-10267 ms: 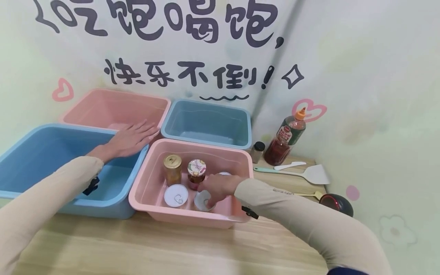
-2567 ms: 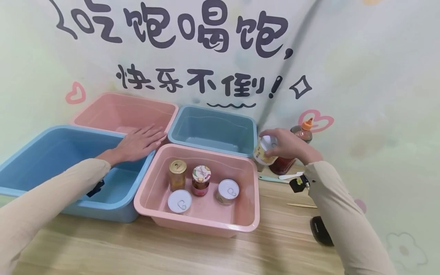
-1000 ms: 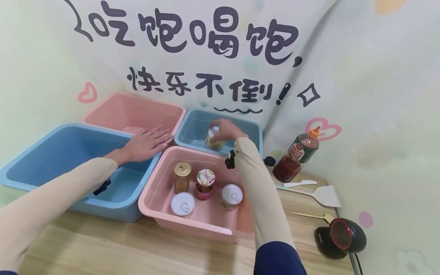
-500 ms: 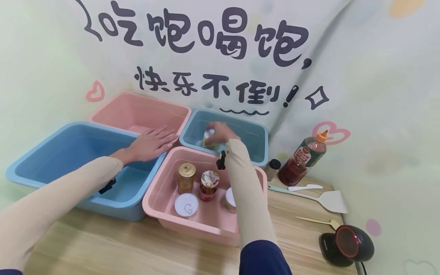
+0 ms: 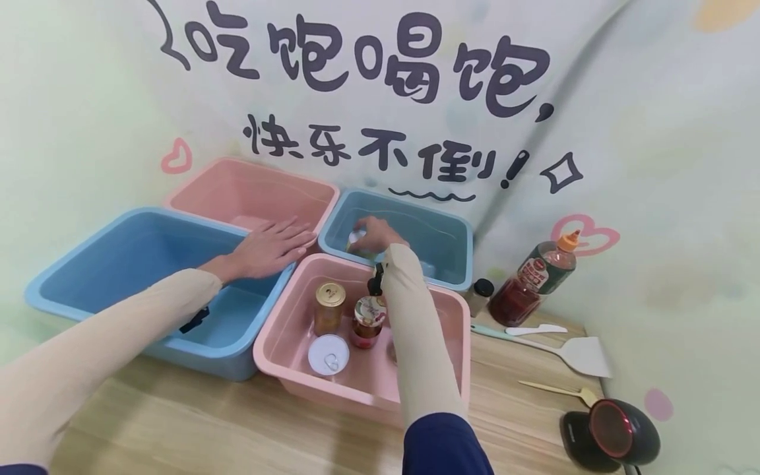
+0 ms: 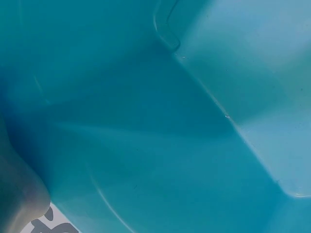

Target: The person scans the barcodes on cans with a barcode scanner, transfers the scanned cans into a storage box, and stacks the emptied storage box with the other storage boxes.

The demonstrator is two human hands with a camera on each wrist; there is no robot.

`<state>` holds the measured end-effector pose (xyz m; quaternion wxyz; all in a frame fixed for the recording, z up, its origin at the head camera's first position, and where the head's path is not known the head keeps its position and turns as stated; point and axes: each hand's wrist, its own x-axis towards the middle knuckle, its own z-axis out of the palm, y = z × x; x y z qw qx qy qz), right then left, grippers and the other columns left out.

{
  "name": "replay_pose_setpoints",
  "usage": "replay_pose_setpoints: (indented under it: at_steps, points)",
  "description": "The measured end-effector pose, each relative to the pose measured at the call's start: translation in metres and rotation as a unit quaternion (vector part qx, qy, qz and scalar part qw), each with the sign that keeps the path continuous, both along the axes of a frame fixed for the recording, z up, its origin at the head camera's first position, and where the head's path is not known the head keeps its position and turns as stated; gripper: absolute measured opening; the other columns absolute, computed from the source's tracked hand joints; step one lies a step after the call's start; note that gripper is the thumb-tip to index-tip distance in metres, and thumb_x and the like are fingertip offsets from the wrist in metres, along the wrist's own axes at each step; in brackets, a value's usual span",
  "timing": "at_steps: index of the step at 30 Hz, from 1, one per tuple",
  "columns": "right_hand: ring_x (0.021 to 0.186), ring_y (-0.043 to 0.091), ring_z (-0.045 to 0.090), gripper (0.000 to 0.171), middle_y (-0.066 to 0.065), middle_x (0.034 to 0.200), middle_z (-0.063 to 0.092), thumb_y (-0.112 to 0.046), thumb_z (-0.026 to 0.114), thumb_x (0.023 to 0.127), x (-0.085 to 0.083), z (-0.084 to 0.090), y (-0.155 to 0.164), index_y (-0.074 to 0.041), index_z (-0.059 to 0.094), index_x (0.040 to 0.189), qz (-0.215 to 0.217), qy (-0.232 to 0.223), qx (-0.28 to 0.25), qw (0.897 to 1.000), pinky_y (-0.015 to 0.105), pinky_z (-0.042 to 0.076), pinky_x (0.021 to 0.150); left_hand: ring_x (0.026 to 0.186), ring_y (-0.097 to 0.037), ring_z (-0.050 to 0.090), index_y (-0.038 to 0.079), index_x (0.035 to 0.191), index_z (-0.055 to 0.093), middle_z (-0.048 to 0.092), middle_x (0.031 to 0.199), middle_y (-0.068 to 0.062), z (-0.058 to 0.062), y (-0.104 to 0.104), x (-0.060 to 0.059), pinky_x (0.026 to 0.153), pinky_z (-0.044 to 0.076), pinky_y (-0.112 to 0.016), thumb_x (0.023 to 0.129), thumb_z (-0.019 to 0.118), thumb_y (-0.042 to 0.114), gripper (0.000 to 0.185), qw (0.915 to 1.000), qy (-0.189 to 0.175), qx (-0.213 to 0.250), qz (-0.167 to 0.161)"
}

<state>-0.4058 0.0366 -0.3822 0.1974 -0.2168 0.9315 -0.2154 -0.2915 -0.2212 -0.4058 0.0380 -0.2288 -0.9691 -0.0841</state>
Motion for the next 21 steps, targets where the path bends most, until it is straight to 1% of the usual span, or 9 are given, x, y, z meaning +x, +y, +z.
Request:
replay_pose_setpoints:
  at_steps: [2,5,8,16,18,21]
  points:
    - [0.108,0.027,0.060,0.056,0.011,0.128,0.059,-0.030,0.074,0.088,0.003,-0.001,-0.002,-0.015,0.056,0.140,0.000,-0.004,-0.002,1.000,0.041,0.055,0.090,0.155,-0.036,0.016,0.023,0.157,0.033,0.027,0.166,-0.007,0.000,0.000,0.000,0.125,0.013,-0.058,0.105,0.038,0.046,0.058,1.0000,-0.003,-0.002,0.001]
    - [0.112,0.027,0.058,0.055,0.012,0.135,0.057,-0.030,0.072,0.090,0.006,-0.002,-0.006,-0.015,0.056,0.140,-0.002,-0.006,-0.004,1.000,0.043,0.053,0.093,0.155,-0.036,0.016,0.022,0.157,0.033,0.028,0.165,-0.008,-0.001,0.000,-0.001,0.124,0.014,-0.058,0.105,0.038,0.046,0.057,1.0000,-0.001,-0.002,0.001]
    - [0.116,0.028,0.054,0.053,0.013,0.141,0.053,-0.029,0.071,0.091,0.005,-0.005,-0.009,-0.014,0.056,0.140,-0.003,-0.007,-0.007,1.000,0.043,0.051,0.096,0.155,-0.036,0.017,0.022,0.157,0.033,0.029,0.165,-0.008,0.000,-0.001,-0.001,0.125,0.013,-0.058,0.105,0.038,0.046,0.057,1.0000,0.001,0.000,0.000]
    - [0.115,0.029,0.055,0.048,0.014,0.140,0.054,-0.024,0.067,0.094,-0.007,-0.019,-0.012,-0.015,0.057,0.139,0.007,-0.033,-0.011,0.999,0.039,0.051,0.090,0.156,-0.034,0.015,0.024,0.157,0.032,0.028,0.166,-0.006,0.000,-0.001,0.000,0.125,0.013,-0.057,0.105,0.037,0.046,0.057,1.0000,-0.003,-0.003,0.002]
    - [0.115,0.029,0.056,0.047,0.015,0.142,0.054,-0.023,0.066,0.094,-0.009,-0.023,-0.012,-0.015,0.057,0.139,0.010,-0.033,-0.012,0.999,0.040,0.052,0.090,0.156,-0.034,0.015,0.025,0.157,0.033,0.028,0.166,-0.005,-0.001,0.000,0.000,0.125,0.014,-0.057,0.105,0.036,0.047,0.057,1.0000,-0.001,-0.006,0.002]
    - [0.118,0.030,0.055,0.046,0.015,0.143,0.054,-0.023,0.065,0.094,-0.008,-0.026,-0.012,-0.015,0.058,0.138,0.011,-0.031,-0.016,0.999,0.043,0.051,0.094,0.156,-0.033,0.015,0.024,0.157,0.033,0.027,0.166,-0.005,-0.002,0.000,-0.001,0.125,0.016,-0.056,0.105,0.035,0.047,0.057,0.9999,0.001,-0.010,0.004]
